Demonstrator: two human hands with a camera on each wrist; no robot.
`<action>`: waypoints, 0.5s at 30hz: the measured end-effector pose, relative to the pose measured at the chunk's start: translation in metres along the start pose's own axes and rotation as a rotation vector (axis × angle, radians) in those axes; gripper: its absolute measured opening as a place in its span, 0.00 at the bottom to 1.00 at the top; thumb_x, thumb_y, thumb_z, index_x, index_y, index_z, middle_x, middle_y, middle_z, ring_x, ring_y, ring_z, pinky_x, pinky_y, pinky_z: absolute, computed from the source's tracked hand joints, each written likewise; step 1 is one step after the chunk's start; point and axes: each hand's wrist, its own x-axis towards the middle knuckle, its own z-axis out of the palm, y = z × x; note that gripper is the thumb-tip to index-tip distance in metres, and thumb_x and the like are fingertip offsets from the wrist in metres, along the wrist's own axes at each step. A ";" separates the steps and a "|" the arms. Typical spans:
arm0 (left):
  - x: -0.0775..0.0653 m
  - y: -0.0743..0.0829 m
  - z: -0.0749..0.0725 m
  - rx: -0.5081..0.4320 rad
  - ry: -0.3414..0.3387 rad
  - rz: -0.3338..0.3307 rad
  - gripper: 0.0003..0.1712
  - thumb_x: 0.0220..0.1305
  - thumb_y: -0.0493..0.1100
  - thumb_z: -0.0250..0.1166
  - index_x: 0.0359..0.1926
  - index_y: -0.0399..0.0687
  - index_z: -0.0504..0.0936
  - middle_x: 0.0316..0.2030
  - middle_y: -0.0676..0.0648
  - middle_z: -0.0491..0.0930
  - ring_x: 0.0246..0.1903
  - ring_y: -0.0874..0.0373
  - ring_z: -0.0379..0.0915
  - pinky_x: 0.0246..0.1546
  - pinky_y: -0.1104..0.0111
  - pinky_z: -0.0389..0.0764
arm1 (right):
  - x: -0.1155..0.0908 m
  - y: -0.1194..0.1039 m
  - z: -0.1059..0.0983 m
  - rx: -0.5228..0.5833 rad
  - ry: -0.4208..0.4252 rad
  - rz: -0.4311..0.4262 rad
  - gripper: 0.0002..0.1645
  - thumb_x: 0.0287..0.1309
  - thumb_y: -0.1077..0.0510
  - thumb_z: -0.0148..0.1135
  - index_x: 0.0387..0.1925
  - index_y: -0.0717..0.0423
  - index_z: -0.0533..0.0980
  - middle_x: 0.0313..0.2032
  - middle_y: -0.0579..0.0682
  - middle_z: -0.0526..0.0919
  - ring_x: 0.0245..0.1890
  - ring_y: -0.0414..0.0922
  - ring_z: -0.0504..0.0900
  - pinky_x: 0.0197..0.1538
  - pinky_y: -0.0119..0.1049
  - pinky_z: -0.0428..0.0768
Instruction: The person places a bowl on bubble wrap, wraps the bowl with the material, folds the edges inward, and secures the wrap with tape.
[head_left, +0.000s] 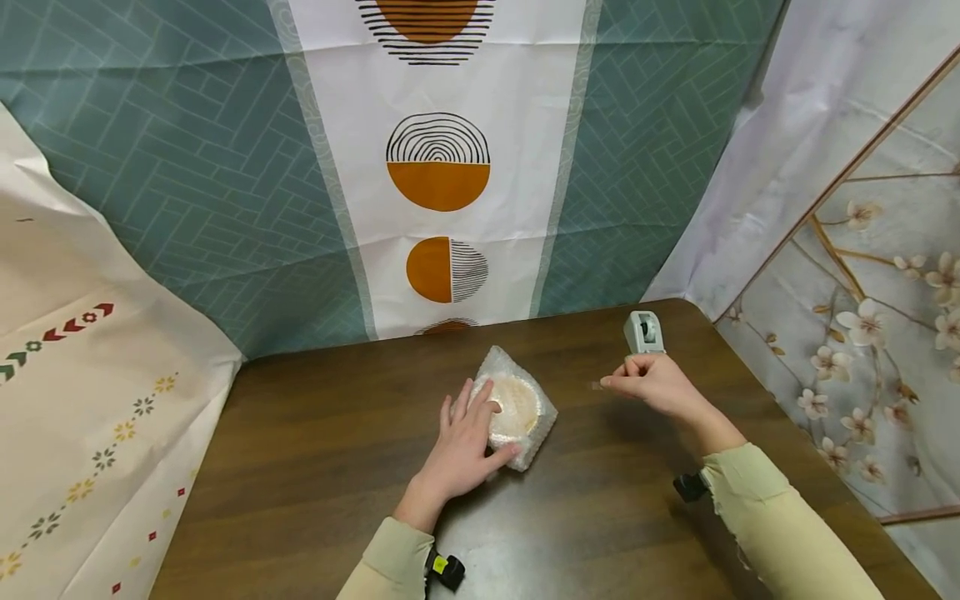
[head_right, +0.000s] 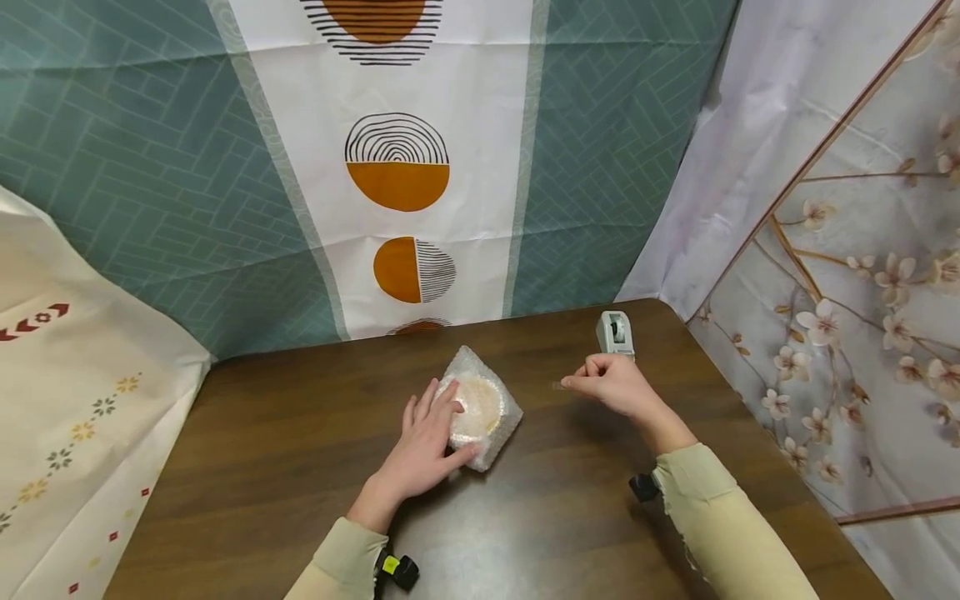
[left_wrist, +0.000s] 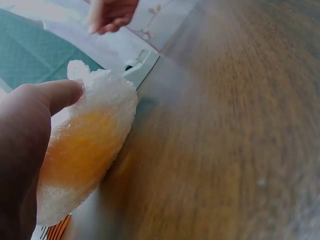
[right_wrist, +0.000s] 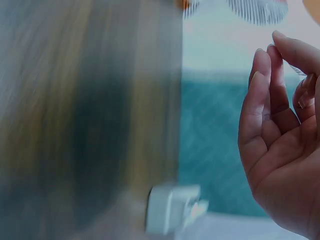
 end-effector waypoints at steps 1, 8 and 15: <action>0.000 0.001 0.000 -0.002 -0.004 -0.002 0.42 0.74 0.74 0.56 0.66 0.44 0.71 0.85 0.41 0.49 0.84 0.38 0.35 0.75 0.30 0.42 | 0.003 -0.005 0.006 0.001 -0.018 -0.010 0.35 0.65 0.57 0.77 0.18 0.60 0.59 0.33 0.54 0.86 0.34 0.43 0.82 0.29 0.35 0.65; 0.000 0.003 0.000 -0.019 -0.024 -0.023 0.42 0.74 0.74 0.56 0.66 0.42 0.70 0.85 0.42 0.47 0.85 0.42 0.30 0.76 0.32 0.40 | 0.028 -0.035 0.054 -0.059 -0.090 -0.085 0.34 0.61 0.59 0.79 0.15 0.57 0.62 0.33 0.50 0.92 0.35 0.41 0.86 0.27 0.33 0.66; 0.001 0.002 0.000 -0.032 -0.008 -0.031 0.58 0.73 0.73 0.59 0.83 0.38 0.50 0.82 0.42 0.59 0.84 0.41 0.31 0.77 0.33 0.40 | 0.047 -0.043 0.103 -0.185 -0.105 -0.101 0.31 0.57 0.56 0.81 0.12 0.49 0.66 0.19 0.39 0.80 0.22 0.37 0.74 0.25 0.31 0.66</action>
